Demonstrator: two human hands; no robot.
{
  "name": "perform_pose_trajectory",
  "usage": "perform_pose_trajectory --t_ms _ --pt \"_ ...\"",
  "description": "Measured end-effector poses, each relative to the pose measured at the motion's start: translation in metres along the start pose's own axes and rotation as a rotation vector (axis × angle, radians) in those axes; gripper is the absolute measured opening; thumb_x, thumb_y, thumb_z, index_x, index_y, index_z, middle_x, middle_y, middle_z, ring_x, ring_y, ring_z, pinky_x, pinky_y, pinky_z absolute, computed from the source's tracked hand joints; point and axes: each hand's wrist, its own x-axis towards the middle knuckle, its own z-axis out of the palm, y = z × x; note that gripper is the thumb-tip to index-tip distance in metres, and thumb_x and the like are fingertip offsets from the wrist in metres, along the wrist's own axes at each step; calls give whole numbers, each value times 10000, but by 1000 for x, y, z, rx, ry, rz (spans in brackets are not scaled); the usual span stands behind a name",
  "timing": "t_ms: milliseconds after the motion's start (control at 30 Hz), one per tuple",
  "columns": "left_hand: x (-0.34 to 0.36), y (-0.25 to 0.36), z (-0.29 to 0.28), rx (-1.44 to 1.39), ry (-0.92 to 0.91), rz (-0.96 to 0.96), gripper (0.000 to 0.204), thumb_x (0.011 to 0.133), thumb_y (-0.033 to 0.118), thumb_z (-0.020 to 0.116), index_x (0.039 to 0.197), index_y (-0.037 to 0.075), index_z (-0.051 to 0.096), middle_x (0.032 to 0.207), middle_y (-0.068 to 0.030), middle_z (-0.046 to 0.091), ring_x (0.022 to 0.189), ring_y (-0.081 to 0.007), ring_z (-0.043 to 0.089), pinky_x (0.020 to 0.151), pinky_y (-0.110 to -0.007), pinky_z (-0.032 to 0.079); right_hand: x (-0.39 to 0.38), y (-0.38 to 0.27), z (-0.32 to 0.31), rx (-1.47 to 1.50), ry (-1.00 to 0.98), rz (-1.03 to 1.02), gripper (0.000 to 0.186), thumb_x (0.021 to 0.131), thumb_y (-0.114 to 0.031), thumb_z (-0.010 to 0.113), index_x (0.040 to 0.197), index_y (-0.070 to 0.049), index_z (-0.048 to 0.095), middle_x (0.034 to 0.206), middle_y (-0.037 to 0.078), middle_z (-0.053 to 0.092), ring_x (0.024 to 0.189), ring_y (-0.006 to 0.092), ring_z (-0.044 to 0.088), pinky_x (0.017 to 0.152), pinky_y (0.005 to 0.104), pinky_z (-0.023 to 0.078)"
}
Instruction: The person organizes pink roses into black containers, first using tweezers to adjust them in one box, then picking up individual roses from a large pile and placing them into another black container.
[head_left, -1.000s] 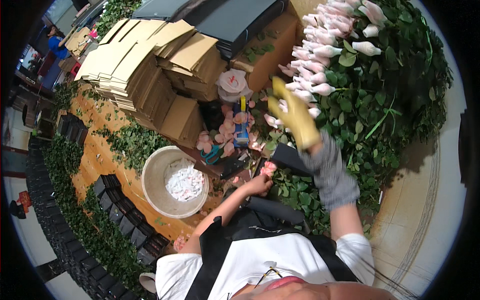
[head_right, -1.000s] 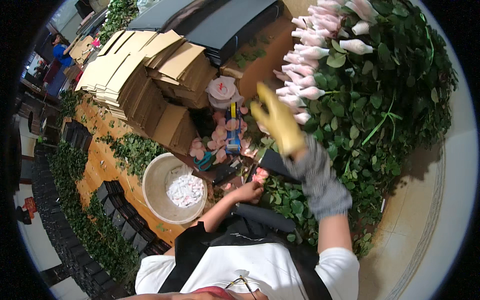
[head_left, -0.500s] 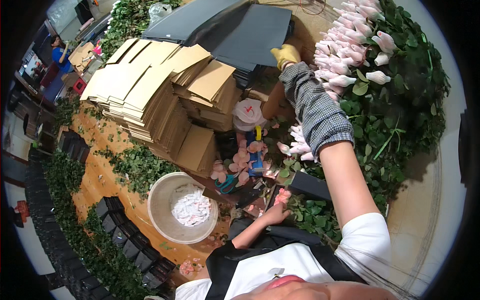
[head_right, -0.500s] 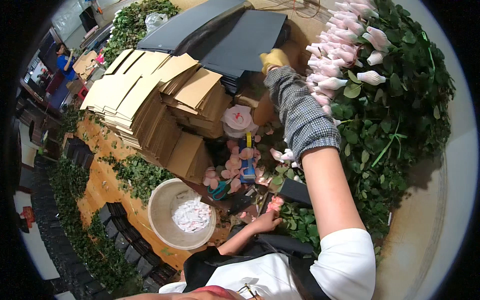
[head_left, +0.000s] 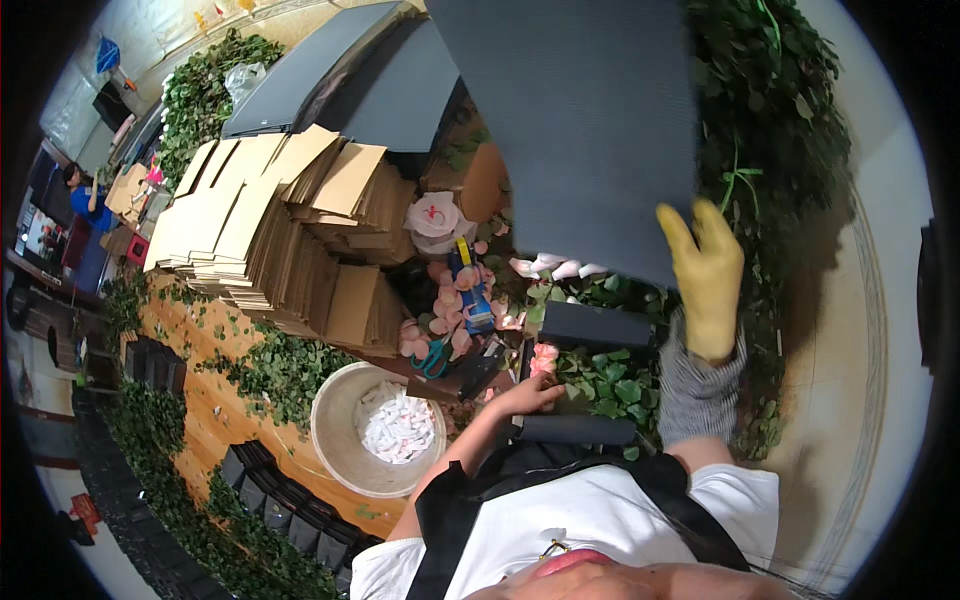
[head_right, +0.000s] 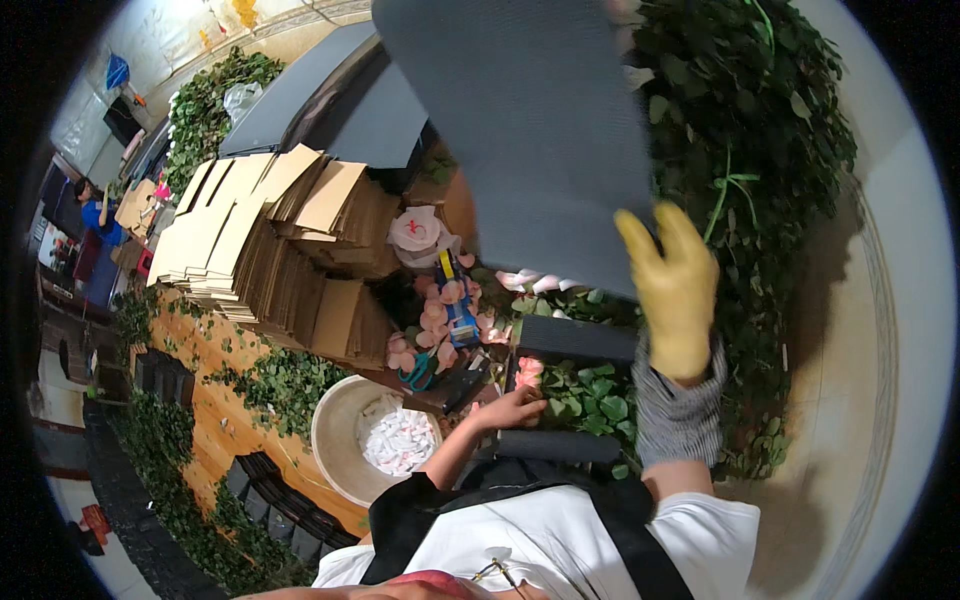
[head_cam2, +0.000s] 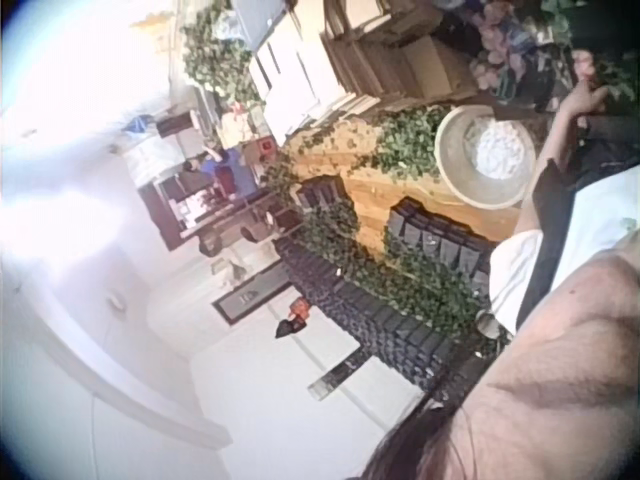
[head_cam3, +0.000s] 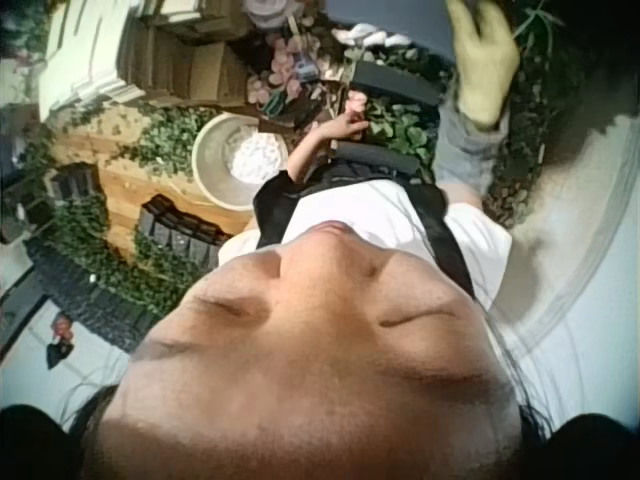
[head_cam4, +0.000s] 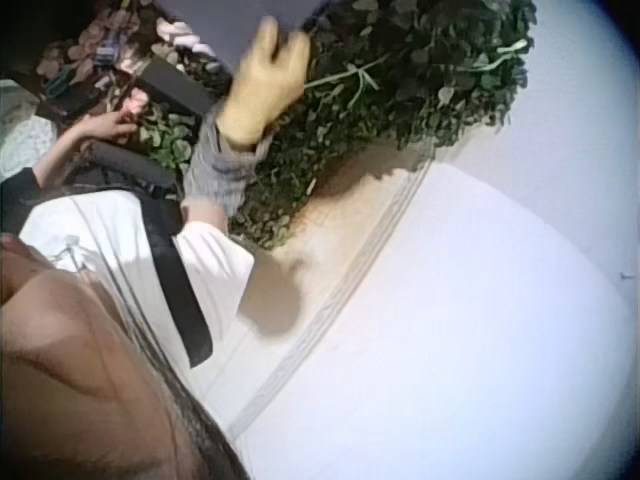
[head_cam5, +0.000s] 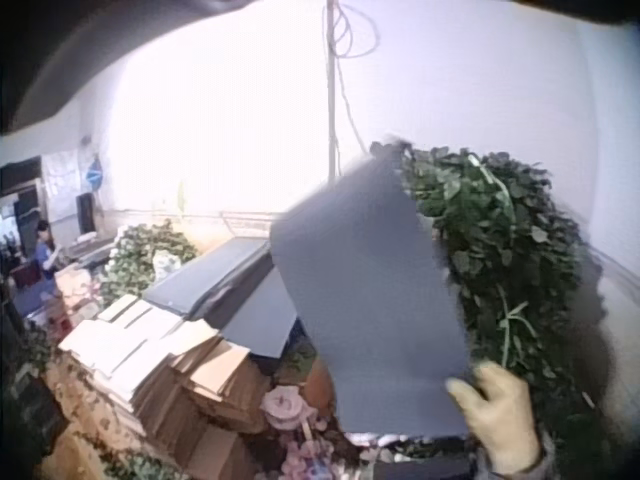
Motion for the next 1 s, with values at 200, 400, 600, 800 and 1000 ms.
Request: perform_pose_trajectory --t_ms 200,400,600,800,1000 --pt "-25 8 -24 -566 -290 1 733 991 545 546 1473 22 370 1322 -118 537 1206 -196 536 1000 -323 457 -164 160 -57 112 -335 680 263 900 -198 725 810 8 589 756 9 568 682 104 475 630 288 433" --pt "-24 20 -27 451 165 -90 516 925 459 691 1026 -46 662 853 -137 695 785 -207 622 702 -379 489 -212 225 -15 -589 -864 555 437 930 -424 622 883 4 693 865 190 709 814 329 679 712 423 530" --pt "-29 -15 -2 411 619 -133 470 815 459 792 776 -4 716 640 -141 657 593 -252 652 573 -389 486 -152 158 -15 176 -1054 8 548 896 -356 702 1330 -43 589 1273 224 639 1180 333 628 988 411 512" --pt "-34 7 3 847 628 -61 405 799 430 805 738 40 715 619 -112 655 587 -274 665 545 -410 503 -211 216 50 -602 -1246 -542 959 868 -462 691 1565 -29 195 1613 165 257 1488 333 244 1209 440 215" --pt "-31 158 22 1087 383 444 418 869 338 697 1170 58 626 1191 -157 631 1106 -297 622 909 -423 512 -217 221 59 -730 -1268 -594 962 818 -531 695 1546 -75 260 1590 137 290 1465 332 259 1173 453 223"
